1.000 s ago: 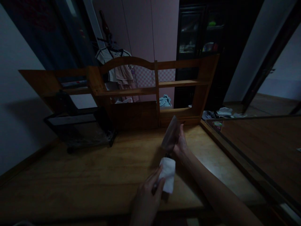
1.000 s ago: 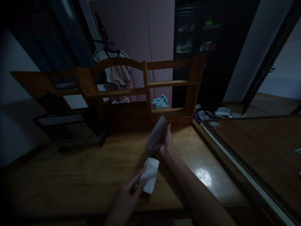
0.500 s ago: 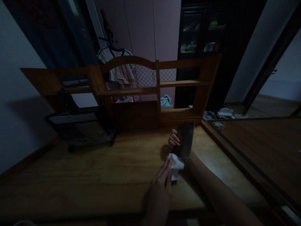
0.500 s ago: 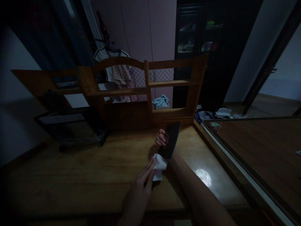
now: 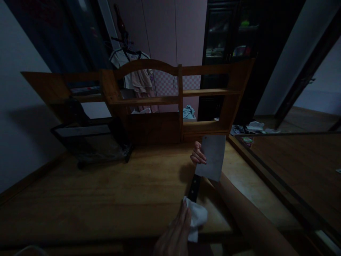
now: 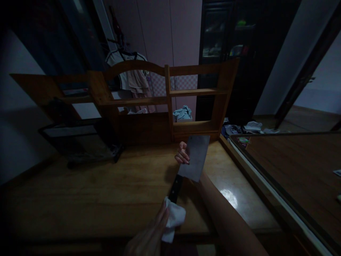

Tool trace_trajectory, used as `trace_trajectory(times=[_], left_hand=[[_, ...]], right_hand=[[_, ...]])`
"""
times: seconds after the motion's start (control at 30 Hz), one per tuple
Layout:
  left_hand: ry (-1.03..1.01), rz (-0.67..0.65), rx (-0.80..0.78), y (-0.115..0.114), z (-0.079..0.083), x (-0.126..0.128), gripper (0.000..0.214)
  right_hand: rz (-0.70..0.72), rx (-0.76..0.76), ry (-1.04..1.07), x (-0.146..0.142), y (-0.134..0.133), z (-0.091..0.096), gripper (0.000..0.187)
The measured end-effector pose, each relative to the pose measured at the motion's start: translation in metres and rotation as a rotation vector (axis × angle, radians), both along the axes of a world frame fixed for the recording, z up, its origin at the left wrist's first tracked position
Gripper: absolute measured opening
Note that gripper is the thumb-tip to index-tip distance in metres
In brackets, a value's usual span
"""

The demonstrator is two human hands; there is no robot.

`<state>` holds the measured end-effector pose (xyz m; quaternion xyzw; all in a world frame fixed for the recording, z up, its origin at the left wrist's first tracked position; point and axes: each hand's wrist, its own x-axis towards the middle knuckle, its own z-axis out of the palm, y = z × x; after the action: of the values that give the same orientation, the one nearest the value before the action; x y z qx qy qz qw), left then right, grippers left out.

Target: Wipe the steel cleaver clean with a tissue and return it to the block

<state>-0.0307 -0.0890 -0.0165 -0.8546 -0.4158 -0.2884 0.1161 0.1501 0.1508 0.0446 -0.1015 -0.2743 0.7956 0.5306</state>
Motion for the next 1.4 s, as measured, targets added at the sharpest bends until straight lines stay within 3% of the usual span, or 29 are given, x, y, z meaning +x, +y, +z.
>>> trace_trajectory(times=[0.3,0.53,0.67,0.93,1.2,1.4], left_hand=[[-0.095,0.019,-0.046,0.014,0.01,0.017,0.077],[-0.194,0.092,-0.249,0.05,0.045,0.047,0.072],[-0.218,0.081,-0.295,0.06,0.056,0.051,0.073],[-0.146,0.051,-0.215,0.045,0.044,0.035,0.075],[-0.014,-0.121,-0.061,0.024,0.031,-0.004,0.072],[-0.044,-0.09,-0.079,0.025,0.031,-0.003,0.076]], right_hand=[[-0.037,-0.069,-0.02,0.0,0.005,-0.002,0.037],[-0.049,-0.104,-0.044,-0.001,0.009,-0.004,0.035],[-0.057,-0.095,-0.056,0.0,0.006,-0.006,0.031],[-0.081,-0.067,-0.062,0.0,0.007,-0.007,0.035],[-0.095,-0.044,-0.065,0.001,0.004,-0.007,0.031],[-0.16,-0.06,-0.065,-0.005,-0.001,-0.003,0.028]])
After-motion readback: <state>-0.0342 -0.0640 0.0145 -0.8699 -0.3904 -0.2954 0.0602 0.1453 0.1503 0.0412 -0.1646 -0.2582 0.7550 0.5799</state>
